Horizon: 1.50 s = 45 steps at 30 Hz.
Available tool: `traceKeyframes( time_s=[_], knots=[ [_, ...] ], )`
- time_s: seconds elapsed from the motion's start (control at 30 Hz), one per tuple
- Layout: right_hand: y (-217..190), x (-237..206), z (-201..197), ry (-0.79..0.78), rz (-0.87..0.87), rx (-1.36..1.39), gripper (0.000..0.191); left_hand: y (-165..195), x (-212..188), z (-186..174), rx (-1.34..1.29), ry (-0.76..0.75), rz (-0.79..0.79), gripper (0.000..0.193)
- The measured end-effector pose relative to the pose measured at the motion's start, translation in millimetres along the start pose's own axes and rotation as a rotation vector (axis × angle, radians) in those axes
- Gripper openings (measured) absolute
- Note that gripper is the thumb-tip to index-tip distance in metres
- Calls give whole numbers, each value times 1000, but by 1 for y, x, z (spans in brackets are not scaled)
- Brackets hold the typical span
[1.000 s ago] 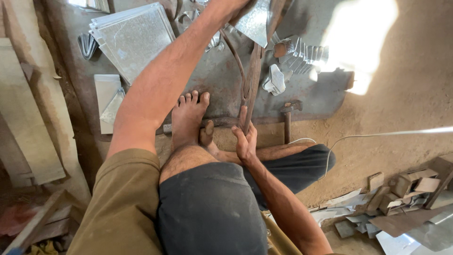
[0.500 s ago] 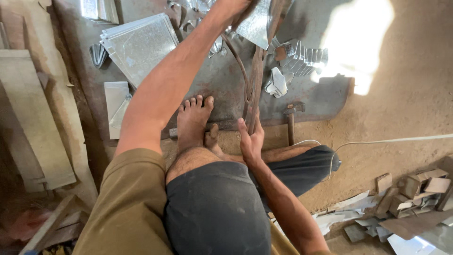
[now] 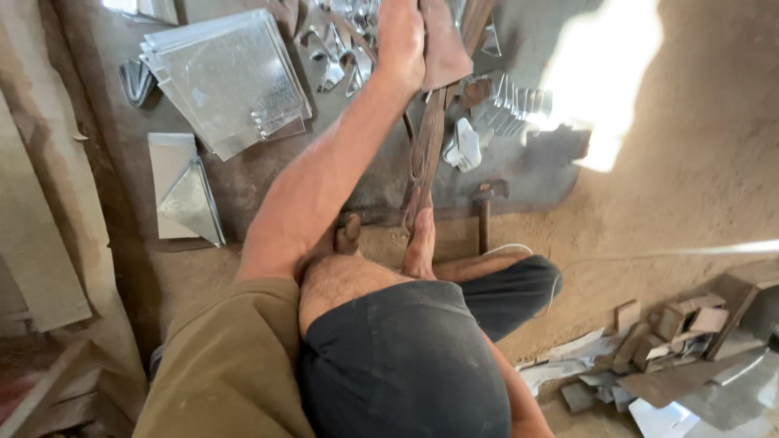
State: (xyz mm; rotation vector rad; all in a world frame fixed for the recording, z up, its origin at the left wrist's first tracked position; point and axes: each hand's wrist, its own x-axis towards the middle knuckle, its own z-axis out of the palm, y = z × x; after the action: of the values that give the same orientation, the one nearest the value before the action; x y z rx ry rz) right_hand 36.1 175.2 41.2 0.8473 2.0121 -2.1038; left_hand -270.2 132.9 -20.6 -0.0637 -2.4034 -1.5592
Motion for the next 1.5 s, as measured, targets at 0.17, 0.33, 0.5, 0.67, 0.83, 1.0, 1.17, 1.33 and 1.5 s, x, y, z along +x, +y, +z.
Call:
traceKeyframes(
  time_s=[0.17,0.33,0.5,0.67,0.83,1.0,1.17,1.33,1.5],
  knots=[
    [1,-7,-6,-24,-9,-39,75,18,-4,9,45,106,3,38],
    [1,-7,-7,-39,-25,-57,75,23,2,9,-497,94,-298,39],
    [3,-7,-8,-49,-29,-70,74,21,3,-8,-1415,251,-1026,53],
    [7,-2,-7,-43,-28,-82,74,37,5,-22,-1314,285,-1031,50],
    [13,10,-2,-32,-23,-119,74,38,-2,-19,-1484,271,-1083,50],
    [19,14,1,43,-87,-258,72,25,-6,-10,-1206,302,-963,56],
    [17,17,-4,38,-157,-312,60,32,-15,-26,-1521,76,-864,56],
    [1,3,-4,48,-108,-319,59,38,-30,-69,-1178,-389,-739,34],
    [-30,-51,-14,-164,-161,-524,40,-18,39,-88,-838,-743,-453,37]
  ],
)
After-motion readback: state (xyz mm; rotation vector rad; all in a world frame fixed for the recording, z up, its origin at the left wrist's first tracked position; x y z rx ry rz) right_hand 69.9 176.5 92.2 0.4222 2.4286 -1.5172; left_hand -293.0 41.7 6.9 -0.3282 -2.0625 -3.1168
